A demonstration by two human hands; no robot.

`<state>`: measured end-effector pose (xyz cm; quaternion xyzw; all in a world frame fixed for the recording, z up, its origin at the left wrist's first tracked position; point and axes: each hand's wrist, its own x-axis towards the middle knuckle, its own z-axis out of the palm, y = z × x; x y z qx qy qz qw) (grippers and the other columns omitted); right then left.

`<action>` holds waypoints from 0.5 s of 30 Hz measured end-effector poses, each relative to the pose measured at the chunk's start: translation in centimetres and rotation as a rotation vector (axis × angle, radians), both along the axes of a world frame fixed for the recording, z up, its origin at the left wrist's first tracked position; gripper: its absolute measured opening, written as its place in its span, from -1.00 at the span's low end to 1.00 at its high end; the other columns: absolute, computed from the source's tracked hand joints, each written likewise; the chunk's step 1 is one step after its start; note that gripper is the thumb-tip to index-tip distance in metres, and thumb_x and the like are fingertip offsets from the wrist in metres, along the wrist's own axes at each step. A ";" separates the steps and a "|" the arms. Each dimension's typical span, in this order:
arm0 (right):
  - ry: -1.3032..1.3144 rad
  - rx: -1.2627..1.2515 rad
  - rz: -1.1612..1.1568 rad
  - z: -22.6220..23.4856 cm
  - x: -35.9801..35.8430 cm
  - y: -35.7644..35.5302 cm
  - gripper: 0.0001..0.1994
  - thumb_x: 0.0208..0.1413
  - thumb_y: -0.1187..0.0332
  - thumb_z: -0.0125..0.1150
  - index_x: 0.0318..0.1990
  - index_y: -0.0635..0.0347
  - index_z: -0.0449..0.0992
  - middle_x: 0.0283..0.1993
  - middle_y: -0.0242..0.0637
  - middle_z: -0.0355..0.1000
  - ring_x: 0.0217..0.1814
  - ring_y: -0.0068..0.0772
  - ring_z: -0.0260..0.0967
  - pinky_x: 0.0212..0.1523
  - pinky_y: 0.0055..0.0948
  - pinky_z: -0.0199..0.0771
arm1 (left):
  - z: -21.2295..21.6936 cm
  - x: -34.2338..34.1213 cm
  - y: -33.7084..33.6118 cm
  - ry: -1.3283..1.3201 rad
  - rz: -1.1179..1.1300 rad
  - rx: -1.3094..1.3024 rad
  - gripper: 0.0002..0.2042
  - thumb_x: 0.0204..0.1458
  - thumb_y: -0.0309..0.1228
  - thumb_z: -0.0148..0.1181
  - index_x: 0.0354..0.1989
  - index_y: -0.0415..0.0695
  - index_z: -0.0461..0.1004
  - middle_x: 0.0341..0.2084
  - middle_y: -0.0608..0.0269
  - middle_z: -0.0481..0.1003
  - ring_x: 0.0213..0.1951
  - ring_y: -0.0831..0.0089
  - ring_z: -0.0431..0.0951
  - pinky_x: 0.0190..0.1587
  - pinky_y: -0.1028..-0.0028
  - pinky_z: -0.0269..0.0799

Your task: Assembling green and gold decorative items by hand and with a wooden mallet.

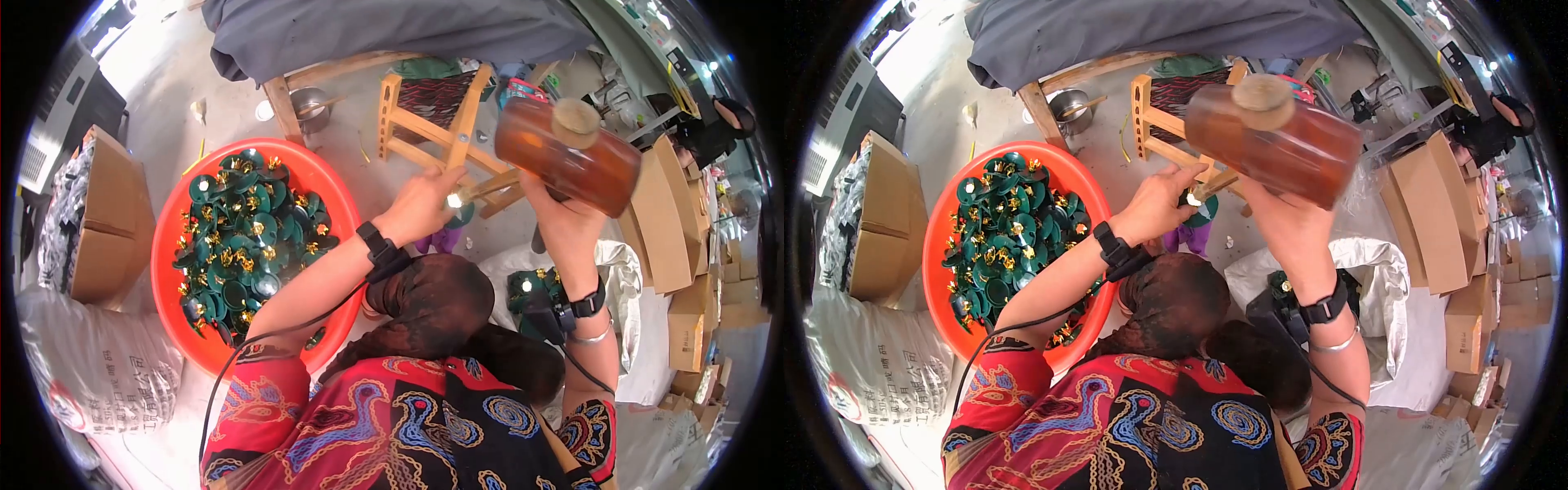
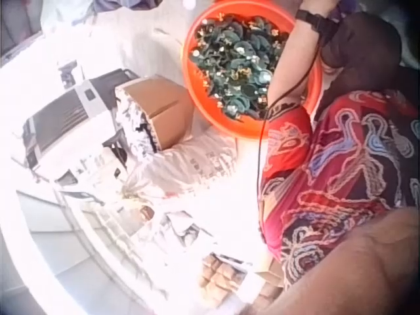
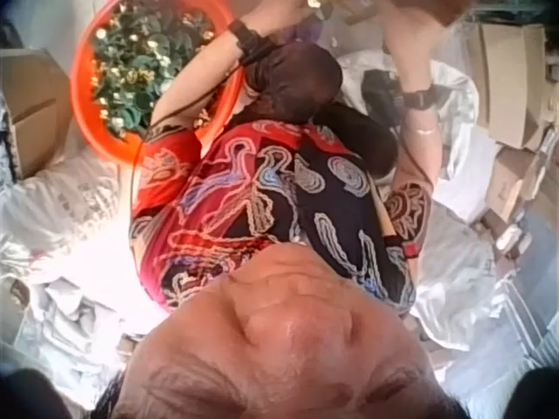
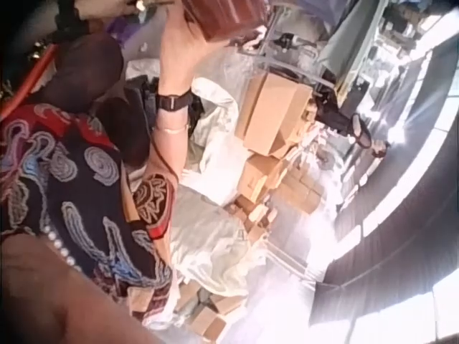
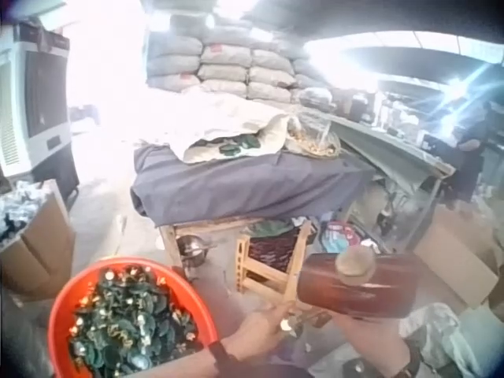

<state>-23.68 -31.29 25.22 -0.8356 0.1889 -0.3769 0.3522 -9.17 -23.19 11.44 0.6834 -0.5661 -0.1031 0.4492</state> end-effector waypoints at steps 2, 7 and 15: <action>0.059 -0.071 -0.038 -0.4 0.6 -0.1 -0.69 -0.12 0.52 0.27 -0.15 0.29 0.44 -0.19 -0.36 0.44 -0.16 -0.58 0.38 -0.12 -0.55 0.38 | 0.1 0.1 -0.1 0.008 -0.021 -0.011 -0.44 -0.30 -0.56 0.18 0.02 -0.12 0.28 -0.41 0.03 0.41 -0.32 0.05 0.42 -0.27 0.24 0.36; 0.102 -0.101 -0.011 -3.2 1.4 -1.8 -0.69 -0.25 0.52 0.32 -0.25 0.29 0.45 -0.26 -0.25 0.46 -0.24 -0.43 0.44 -0.22 -0.48 0.41 | 0.4 0.1 -0.4 0.012 -0.061 -0.033 -0.49 -0.27 -0.49 0.15 -0.01 -0.13 0.30 -0.43 -0.03 0.39 -0.31 0.02 0.41 -0.28 0.22 0.33; 0.199 -0.134 0.059 1.1 0.4 -2.2 -0.71 -0.20 0.49 0.32 -0.24 0.30 0.46 -0.26 -0.33 0.46 -0.25 -0.55 0.39 -0.20 -0.54 0.38 | -1.1 0.3 -0.7 -0.014 -0.071 -0.220 -0.79 -0.24 -0.38 0.23 -0.38 -0.14 0.51 -0.51 0.22 0.44 -0.33 0.19 0.35 -0.27 0.32 0.32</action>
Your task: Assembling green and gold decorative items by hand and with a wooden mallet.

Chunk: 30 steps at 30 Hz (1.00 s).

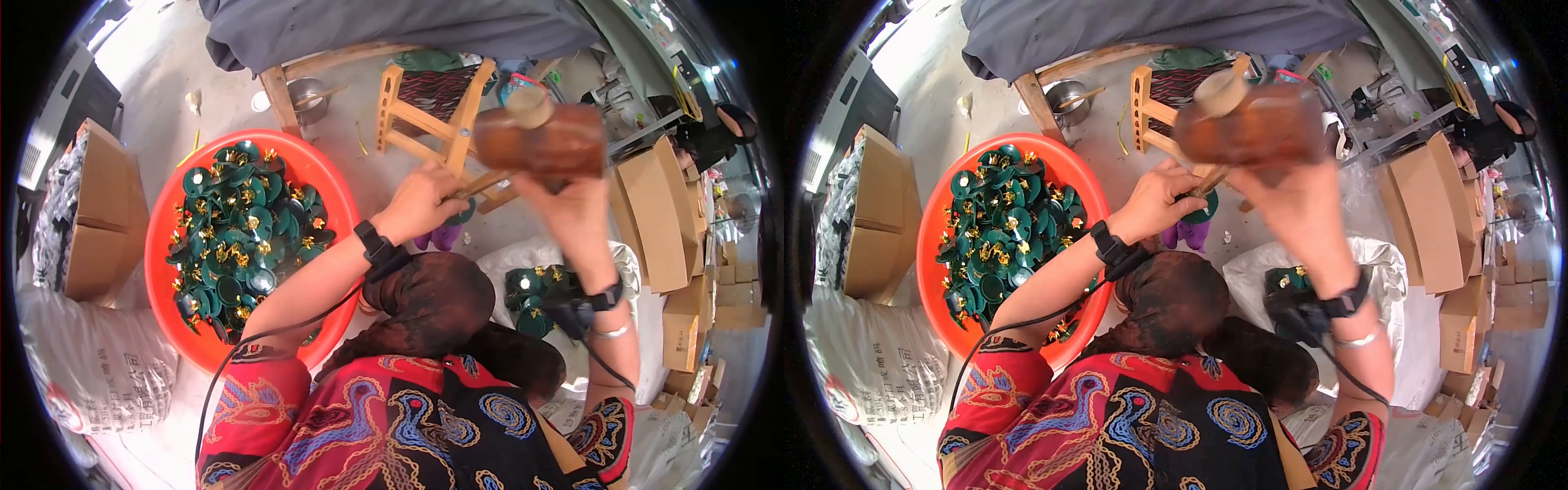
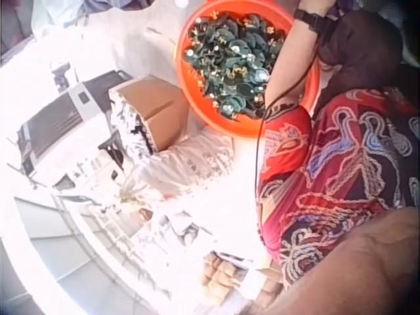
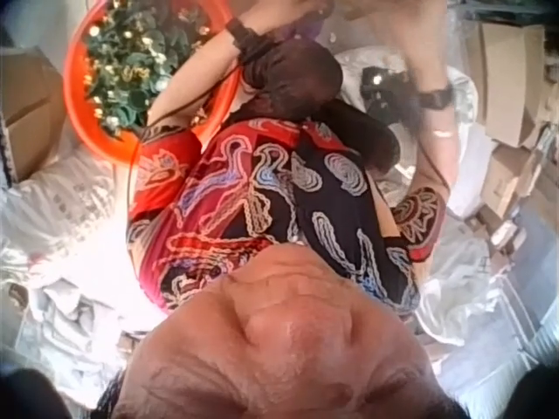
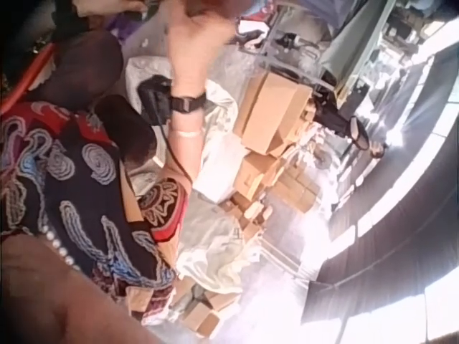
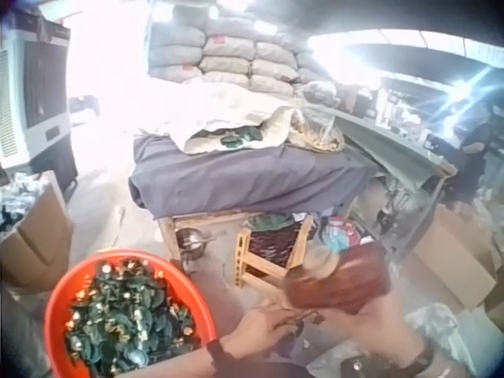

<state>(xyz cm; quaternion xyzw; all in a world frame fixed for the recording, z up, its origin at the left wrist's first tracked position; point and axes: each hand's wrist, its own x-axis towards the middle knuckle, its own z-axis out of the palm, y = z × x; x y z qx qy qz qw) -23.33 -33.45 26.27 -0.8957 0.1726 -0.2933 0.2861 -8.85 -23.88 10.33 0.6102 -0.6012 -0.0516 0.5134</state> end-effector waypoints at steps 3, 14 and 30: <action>0.016 -0.122 -0.278 7.5 -1.2 1.0 -0.81 -0.19 0.41 0.33 -0.40 0.29 0.52 -0.50 -0.41 0.44 -0.45 -0.57 0.35 -0.44 -0.52 0.36 | -0.7 0.4 0.5 0.032 0.000 -0.037 -0.80 -0.23 -0.37 0.23 -0.38 -0.14 0.51 -0.52 0.23 0.44 -0.35 0.20 0.35 -0.29 0.32 0.32; 0.072 0.004 -0.116 4.4 -1.7 0.2 -0.73 -0.18 0.56 0.22 -0.23 0.33 0.46 -0.35 -0.44 0.42 -0.35 -0.54 0.32 -0.29 -0.49 0.35 | -0.2 0.3 0.3 0.027 -0.019 -0.002 -0.77 -0.27 -0.44 0.27 -0.37 -0.20 0.50 -0.57 0.20 0.42 -0.39 0.22 0.36 -0.32 0.34 0.33; -0.417 0.048 -0.219 5.0 -7.2 0.6 -0.63 -0.21 0.62 0.27 -0.16 0.33 0.39 -0.16 -0.29 0.41 -0.13 -0.49 0.36 -0.06 -0.50 0.34 | 4.8 -0.6 -1.9 -0.244 -0.094 0.427 -0.76 -0.29 -0.45 0.20 -0.36 -0.21 0.49 -0.45 -0.01 0.47 -0.33 0.08 0.47 -0.24 0.28 0.38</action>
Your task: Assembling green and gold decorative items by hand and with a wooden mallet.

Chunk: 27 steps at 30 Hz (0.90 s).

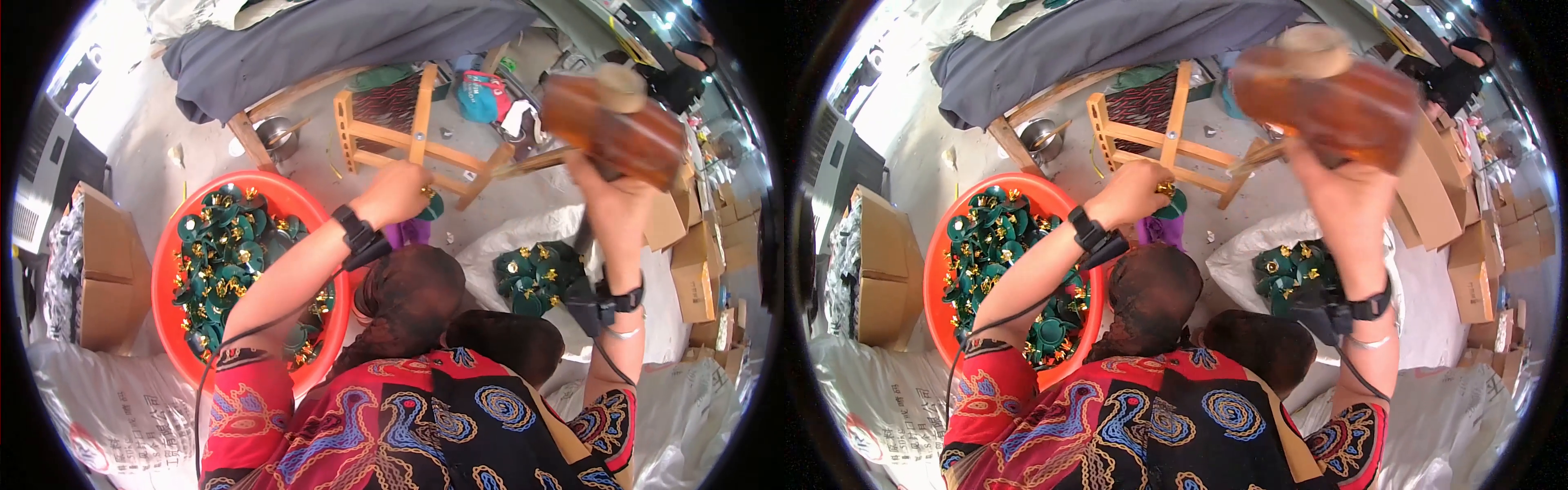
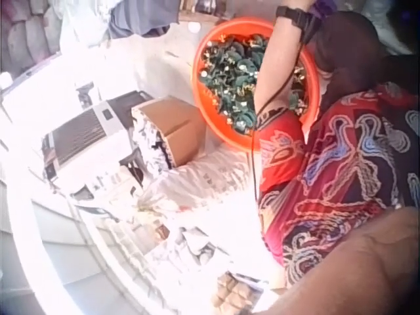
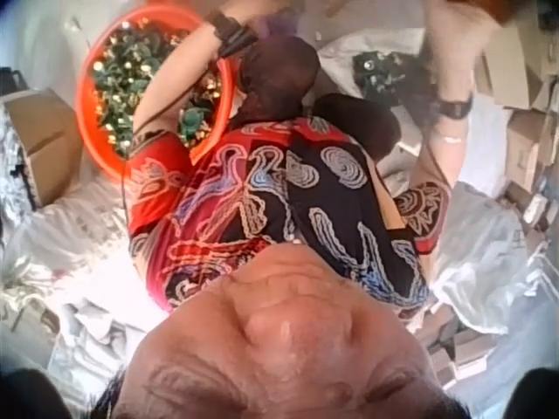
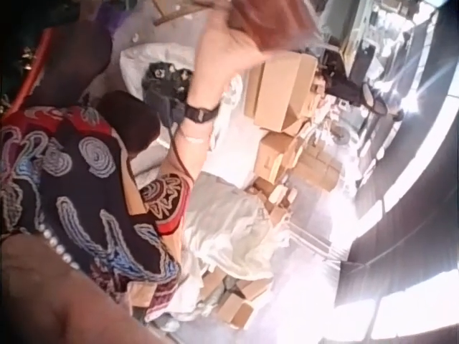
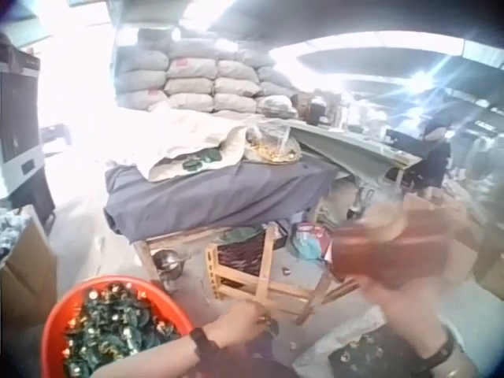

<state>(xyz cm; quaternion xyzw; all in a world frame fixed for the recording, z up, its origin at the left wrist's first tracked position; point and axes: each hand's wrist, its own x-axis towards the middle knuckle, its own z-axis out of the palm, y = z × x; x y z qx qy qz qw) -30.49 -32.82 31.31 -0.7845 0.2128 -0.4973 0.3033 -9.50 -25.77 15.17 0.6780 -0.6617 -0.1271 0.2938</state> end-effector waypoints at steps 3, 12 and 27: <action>0.184 -0.167 -0.271 3.7 -3.8 0.4 -0.60 -0.24 0.61 0.29 -0.14 0.32 0.39 -0.15 -0.26 0.41 -0.15 -0.47 0.36 -0.06 -0.48 0.34 | 3.0 -3.7 -3.9 -0.100 -0.344 0.047 -0.69 -0.25 -0.37 0.18 -0.27 -0.21 0.47 -0.42 -0.07 0.46 -0.32 0.07 0.47 -0.24 0.26 0.37; -0.040 -0.348 -0.291 2.4 -5.1 3.0 -0.55 -0.20 0.58 0.32 -0.07 0.33 0.34 -0.21 -0.21 0.42 -0.27 -0.47 0.42 -0.22 -0.52 0.43 | 3.6 0.3 -2.7 0.204 -0.239 -0.200 -0.57 -0.11 -0.29 0.20 -0.05 -0.20 0.38 -0.23 0.03 0.46 -0.23 0.24 0.48 -0.17 0.39 0.36; 0.134 0.207 -0.028 -8.6 0.8 3.2 -0.32 -0.22 0.58 0.35 0.12 0.27 0.15 0.07 -0.18 0.26 0.08 -0.38 0.25 0.11 -0.37 0.26 | -18.9 12.3 18.8 -0.247 0.730 0.542 -0.73 -0.30 -0.25 0.27 -0.41 -0.10 0.50 -0.50 0.09 0.51 -0.38 0.11 0.52 -0.31 0.27 0.44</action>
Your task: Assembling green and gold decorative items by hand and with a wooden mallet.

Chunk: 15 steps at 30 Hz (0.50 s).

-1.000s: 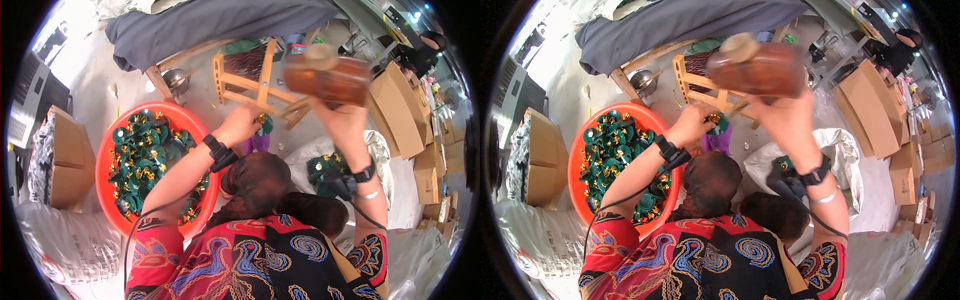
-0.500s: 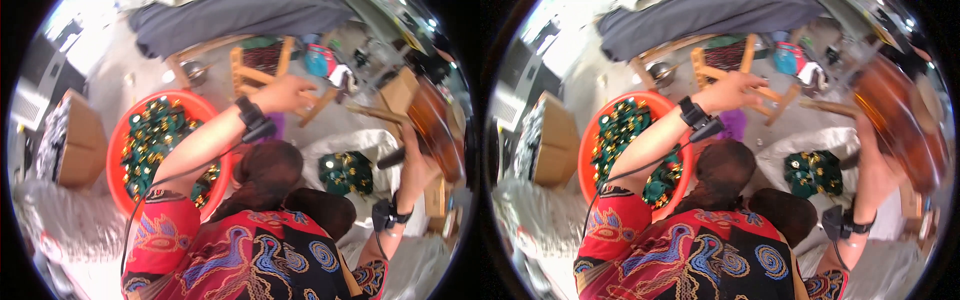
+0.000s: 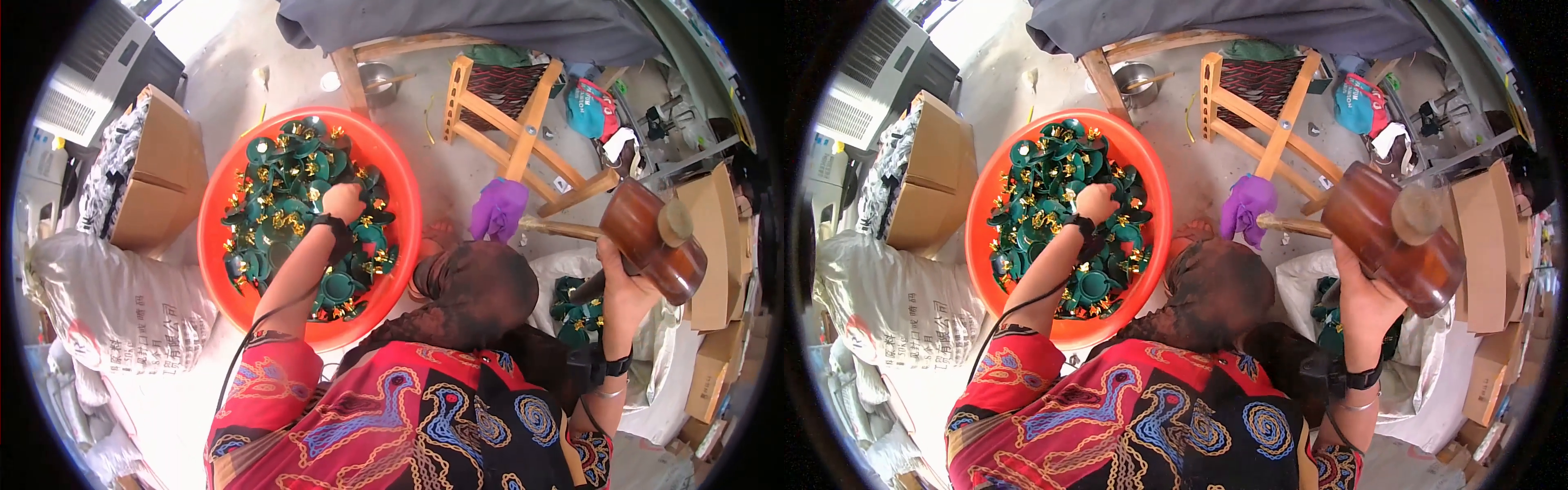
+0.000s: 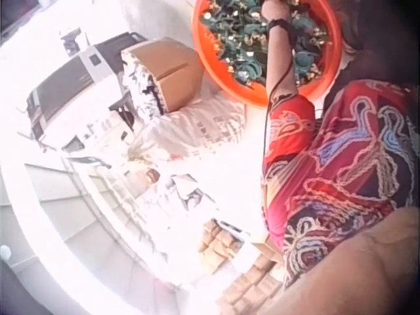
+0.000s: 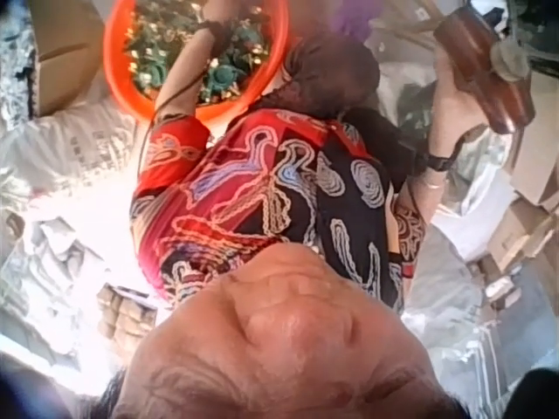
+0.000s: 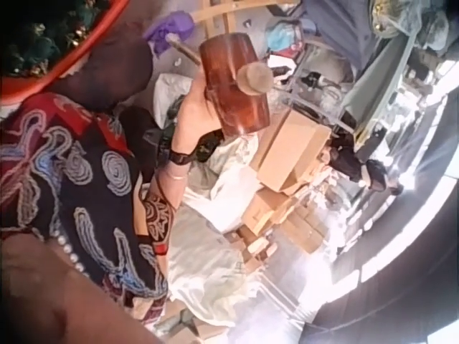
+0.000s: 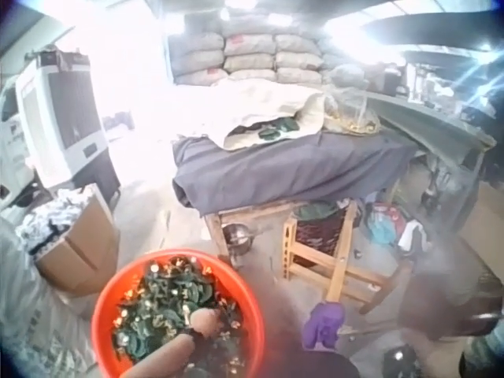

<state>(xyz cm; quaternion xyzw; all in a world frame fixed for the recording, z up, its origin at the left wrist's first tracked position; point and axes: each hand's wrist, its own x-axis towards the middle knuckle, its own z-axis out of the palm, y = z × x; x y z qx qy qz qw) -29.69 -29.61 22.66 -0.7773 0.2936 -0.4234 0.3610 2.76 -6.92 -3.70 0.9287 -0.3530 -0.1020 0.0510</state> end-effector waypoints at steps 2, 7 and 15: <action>-0.024 -0.040 0.071 0.1 0.9 0.2 -0.40 -0.21 0.60 0.33 0.06 0.29 0.21 0.00 -0.19 0.32 0.01 -0.40 0.30 0.05 -0.40 0.31 | -0.5 -1.0 0.2 -0.002 -0.002 0.069 -0.70 -0.28 -0.23 0.27 -0.38 -0.10 0.44 -0.47 0.12 0.51 -0.38 0.13 0.52 -0.34 0.26 0.44; -0.017 0.172 0.012 -1.0 -0.2 -0.3 -0.46 -0.19 0.62 0.31 0.01 0.30 0.24 -0.03 -0.22 0.35 -0.04 -0.43 0.33 0.02 -0.44 0.32 | -2.6 -0.5 0.2 -0.068 0.111 0.176 -0.76 -0.16 -0.33 0.16 -0.33 -0.13 0.34 -0.49 0.08 0.50 -0.37 0.13 0.53 -0.40 0.25 0.45; -0.047 -0.035 0.018 0.9 1.3 -0.7 -0.41 -0.19 0.63 0.29 0.07 0.30 0.19 0.00 -0.21 0.33 0.01 -0.41 0.31 0.06 -0.41 0.30 | 10.0 -1.4 -3.3 0.925 0.243 -0.847 -0.62 -0.11 -0.58 0.06 -0.04 -0.25 0.28 -0.56 0.31 0.42 -0.65 0.64 0.35 -0.64 0.68 0.24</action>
